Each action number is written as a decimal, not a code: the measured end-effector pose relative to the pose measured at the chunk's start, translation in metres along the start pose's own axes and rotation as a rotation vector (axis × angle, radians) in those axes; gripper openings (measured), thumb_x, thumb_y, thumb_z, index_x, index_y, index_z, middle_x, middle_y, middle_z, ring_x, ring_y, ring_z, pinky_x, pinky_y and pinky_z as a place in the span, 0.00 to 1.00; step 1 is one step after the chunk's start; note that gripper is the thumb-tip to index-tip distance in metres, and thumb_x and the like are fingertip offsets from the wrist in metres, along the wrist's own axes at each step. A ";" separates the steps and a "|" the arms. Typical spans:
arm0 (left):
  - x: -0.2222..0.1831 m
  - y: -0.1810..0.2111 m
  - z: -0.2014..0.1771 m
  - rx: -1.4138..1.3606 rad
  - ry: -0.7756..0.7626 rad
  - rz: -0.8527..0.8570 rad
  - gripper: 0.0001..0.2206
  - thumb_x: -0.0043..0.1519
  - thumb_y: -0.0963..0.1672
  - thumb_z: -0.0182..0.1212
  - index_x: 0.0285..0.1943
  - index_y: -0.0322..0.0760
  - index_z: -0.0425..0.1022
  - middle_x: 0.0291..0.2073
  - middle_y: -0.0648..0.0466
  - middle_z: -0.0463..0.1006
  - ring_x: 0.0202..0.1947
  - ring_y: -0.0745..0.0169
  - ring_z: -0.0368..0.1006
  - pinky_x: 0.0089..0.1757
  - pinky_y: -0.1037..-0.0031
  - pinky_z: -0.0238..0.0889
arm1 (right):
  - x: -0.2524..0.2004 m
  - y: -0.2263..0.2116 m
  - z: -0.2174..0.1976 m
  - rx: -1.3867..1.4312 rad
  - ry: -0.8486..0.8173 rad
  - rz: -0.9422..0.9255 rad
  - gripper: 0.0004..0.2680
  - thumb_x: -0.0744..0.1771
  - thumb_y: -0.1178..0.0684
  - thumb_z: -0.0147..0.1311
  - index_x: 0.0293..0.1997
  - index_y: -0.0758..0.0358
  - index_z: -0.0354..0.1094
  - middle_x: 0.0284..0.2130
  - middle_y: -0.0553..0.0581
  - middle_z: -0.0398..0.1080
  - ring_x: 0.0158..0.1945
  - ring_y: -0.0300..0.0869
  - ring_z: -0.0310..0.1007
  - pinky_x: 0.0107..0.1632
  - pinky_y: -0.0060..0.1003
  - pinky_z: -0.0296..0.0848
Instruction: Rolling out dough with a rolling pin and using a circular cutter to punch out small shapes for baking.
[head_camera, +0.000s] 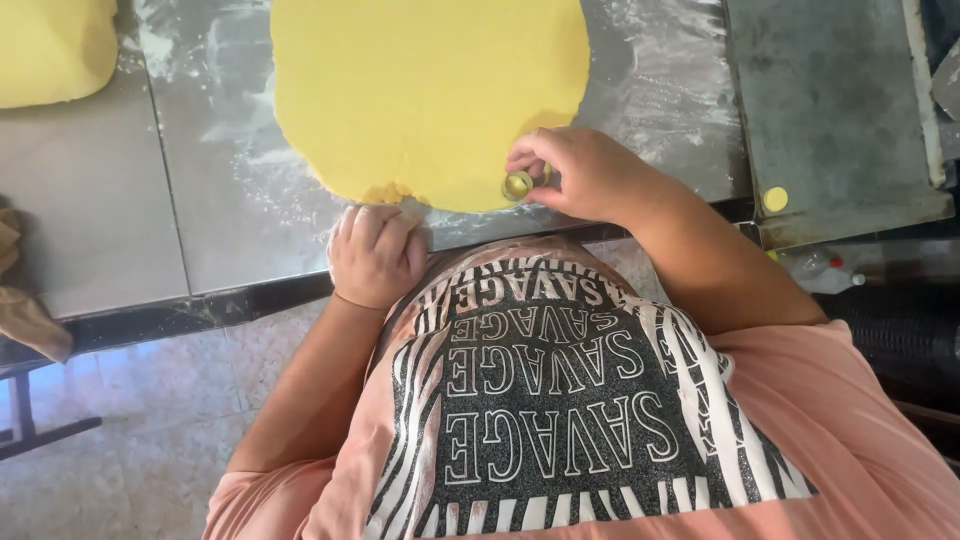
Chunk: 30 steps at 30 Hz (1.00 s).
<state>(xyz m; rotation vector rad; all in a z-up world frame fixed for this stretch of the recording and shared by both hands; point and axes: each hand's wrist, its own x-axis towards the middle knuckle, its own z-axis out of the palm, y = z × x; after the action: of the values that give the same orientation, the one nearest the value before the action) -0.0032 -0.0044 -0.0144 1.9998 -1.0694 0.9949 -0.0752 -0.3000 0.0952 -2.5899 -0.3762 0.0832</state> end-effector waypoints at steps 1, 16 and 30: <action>0.002 0.001 -0.001 0.001 -0.006 -0.001 0.02 0.53 0.41 0.62 0.30 0.45 0.77 0.31 0.54 0.71 0.26 0.54 0.70 0.33 0.67 0.70 | 0.001 -0.001 0.000 -0.009 0.000 0.015 0.18 0.63 0.58 0.67 0.56 0.63 0.64 0.44 0.54 0.79 0.45 0.43 0.78 0.48 0.37 0.77; 0.010 0.005 -0.004 -0.039 -0.003 0.029 0.03 0.55 0.41 0.61 0.29 0.44 0.76 0.30 0.54 0.71 0.26 0.54 0.69 0.32 0.68 0.68 | 0.006 -0.001 -0.003 -0.050 -0.048 -0.018 0.17 0.64 0.55 0.66 0.57 0.62 0.65 0.44 0.53 0.79 0.44 0.43 0.77 0.49 0.37 0.78; 0.005 0.003 -0.004 -0.026 -0.035 0.041 0.03 0.55 0.41 0.62 0.29 0.44 0.75 0.30 0.54 0.70 0.25 0.54 0.69 0.31 0.67 0.67 | 0.016 -0.004 0.001 -0.370 -0.197 -0.062 0.14 0.63 0.52 0.64 0.48 0.55 0.62 0.37 0.52 0.77 0.46 0.46 0.76 0.54 0.43 0.75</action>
<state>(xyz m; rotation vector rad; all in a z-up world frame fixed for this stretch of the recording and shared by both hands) -0.0055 -0.0042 -0.0073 1.9882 -1.1412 0.9657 -0.0607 -0.2918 0.0960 -2.9409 -0.5919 0.2709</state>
